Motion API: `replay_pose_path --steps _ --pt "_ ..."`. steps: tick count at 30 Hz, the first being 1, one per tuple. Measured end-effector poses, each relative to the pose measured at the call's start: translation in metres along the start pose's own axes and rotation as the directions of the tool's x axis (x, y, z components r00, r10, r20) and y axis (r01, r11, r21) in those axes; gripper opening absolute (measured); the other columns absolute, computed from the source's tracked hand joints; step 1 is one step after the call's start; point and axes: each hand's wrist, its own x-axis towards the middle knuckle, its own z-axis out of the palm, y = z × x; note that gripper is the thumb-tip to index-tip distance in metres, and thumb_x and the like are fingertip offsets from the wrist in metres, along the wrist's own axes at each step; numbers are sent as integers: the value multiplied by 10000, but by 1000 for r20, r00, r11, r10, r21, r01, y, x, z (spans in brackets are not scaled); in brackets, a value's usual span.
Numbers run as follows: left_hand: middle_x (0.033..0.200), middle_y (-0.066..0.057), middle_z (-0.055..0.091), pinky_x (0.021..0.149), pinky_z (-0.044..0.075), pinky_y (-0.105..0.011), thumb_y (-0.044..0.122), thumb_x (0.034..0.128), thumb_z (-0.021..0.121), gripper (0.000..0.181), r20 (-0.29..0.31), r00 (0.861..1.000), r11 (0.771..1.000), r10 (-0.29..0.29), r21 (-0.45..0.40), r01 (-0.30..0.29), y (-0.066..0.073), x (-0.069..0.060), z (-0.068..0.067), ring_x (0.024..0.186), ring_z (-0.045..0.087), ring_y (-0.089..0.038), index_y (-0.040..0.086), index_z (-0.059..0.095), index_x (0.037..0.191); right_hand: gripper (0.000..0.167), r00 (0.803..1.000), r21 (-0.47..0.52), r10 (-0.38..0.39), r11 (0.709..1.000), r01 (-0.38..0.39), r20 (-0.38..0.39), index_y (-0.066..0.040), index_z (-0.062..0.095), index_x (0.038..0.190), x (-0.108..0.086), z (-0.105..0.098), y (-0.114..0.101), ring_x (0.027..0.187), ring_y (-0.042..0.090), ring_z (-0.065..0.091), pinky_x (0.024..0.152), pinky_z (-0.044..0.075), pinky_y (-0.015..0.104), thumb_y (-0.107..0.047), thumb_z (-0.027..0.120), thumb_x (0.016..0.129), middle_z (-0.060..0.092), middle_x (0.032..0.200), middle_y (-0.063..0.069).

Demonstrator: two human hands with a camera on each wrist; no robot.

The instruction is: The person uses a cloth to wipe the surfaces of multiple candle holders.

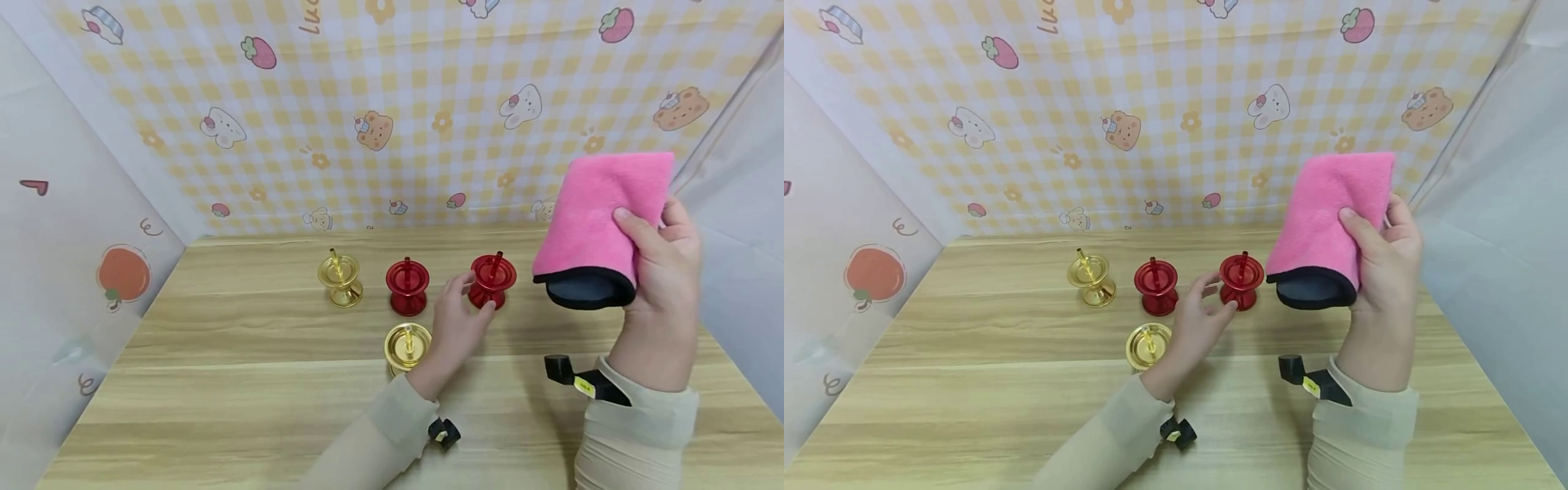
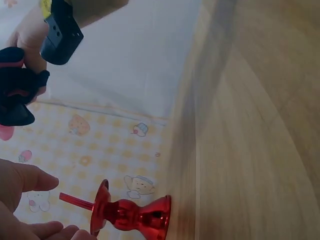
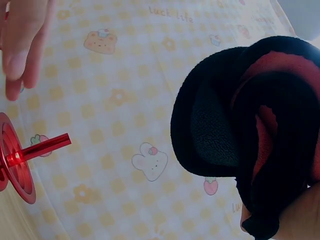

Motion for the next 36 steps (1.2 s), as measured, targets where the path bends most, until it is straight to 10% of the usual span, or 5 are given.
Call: replay_pose_path --steps 10,36 --pt "1332 -122 602 1025 500 -415 90 849 745 557 -7 997 996 -77 36 78 -18 10 7 1212 583 -305 23 544 1364 443 1000 -21 -2 1000 2 -5 -1 596 1253 1 -1 1 830 247 714 675 626 323 179 616 848 684 1114 140" --pt "1010 -47 732 932 448 -336 131 751 854 295 -9 995 976 -104 189 104 -48 56 38 1034 601 -213 117 771 1033 403 1000 -32 -17 999 17 11 14 600 1219 3 0 3 780 245 714 651 624 317 172 623 848 687 1070 143"
